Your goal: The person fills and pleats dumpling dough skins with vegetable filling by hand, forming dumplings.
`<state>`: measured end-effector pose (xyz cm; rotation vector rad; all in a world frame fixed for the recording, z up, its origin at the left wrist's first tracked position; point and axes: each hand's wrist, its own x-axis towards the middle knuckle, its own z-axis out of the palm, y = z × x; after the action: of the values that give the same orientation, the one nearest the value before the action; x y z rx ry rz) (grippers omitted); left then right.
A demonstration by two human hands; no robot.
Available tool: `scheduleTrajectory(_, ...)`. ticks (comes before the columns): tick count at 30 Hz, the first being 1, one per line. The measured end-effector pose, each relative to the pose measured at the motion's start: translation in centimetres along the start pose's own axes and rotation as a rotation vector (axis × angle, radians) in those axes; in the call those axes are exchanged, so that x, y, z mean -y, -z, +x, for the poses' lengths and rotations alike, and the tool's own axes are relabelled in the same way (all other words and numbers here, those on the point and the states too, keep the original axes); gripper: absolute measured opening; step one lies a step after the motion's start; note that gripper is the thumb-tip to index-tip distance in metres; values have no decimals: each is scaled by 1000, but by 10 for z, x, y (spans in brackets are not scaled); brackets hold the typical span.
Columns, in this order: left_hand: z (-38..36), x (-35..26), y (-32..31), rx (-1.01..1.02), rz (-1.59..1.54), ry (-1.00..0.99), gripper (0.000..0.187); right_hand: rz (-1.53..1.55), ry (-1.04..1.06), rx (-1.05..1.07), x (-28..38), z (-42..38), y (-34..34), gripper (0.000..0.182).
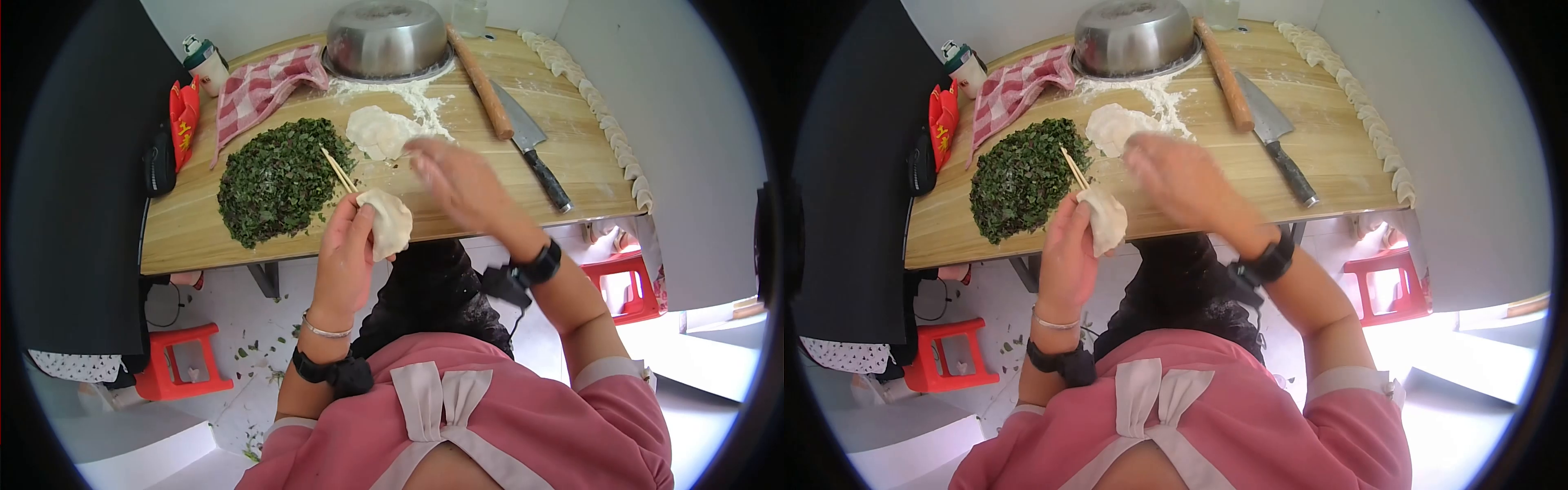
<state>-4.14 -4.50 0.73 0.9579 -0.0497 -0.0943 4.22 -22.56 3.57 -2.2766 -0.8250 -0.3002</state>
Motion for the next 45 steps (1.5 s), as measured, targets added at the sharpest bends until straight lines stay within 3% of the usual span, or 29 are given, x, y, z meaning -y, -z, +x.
scheduleTrajectory(2,5,-6,-5,-14,59,7,26,-130,-45,-63,-40,15,-3,32)
scheduleTrajectory(4,9,-8,-9,-29,74,2,27,-573,93,-32,-68,22,-1,32)
scheduleTrajectory(8,23,-6,-9,-71,120,-3,29,-613,117,18,-80,24,0,27)
scheduleTrajectory(11,43,-3,-12,-51,98,-27,29,-406,216,-140,-82,35,7,18)
scheduleTrajectory(13,67,-7,-17,-17,110,-39,29,9,183,-241,-67,42,14,17)
scheduleTrajectory(20,152,-28,-32,81,212,1,23,-200,407,-493,-60,63,25,33)
scheduleTrajectory(24,166,-29,-40,58,230,12,20,-299,409,-483,-71,64,16,40)
scheduleTrajectory(27,168,-23,-35,54,223,29,19,-190,337,-562,-71,62,21,25)
scheduleTrajectory(28,169,-21,-33,57,223,34,19,-190,326,-564,-71,61,23,25)
scheduleTrajectory(30,165,-20,-32,89,240,59,20,298,-42,-343,-70,57,21,12)
scheduleTrajectory(31,162,-21,-33,120,259,74,22,304,-56,-350,-72,55,19,12)
scheduleTrajectory(33,157,-20,-37,132,305,69,22,455,-78,-109,-77,55,15,24)
scheduleTrajectory(36,152,-18,-45,149,358,26,23,524,-143,-85,-77,54,8,25)
scheduleTrajectory(40,151,-12,-46,162,369,-22,22,370,-84,-140,-75,51,8,26)
scheduleTrajectory(42,149,-12,-49,178,345,7,21,320,81,-197,-78,48,4,27)
scheduleTrajectory(45,149,-11,-49,201,327,31,20,403,37,-180,-76,47,5,31)
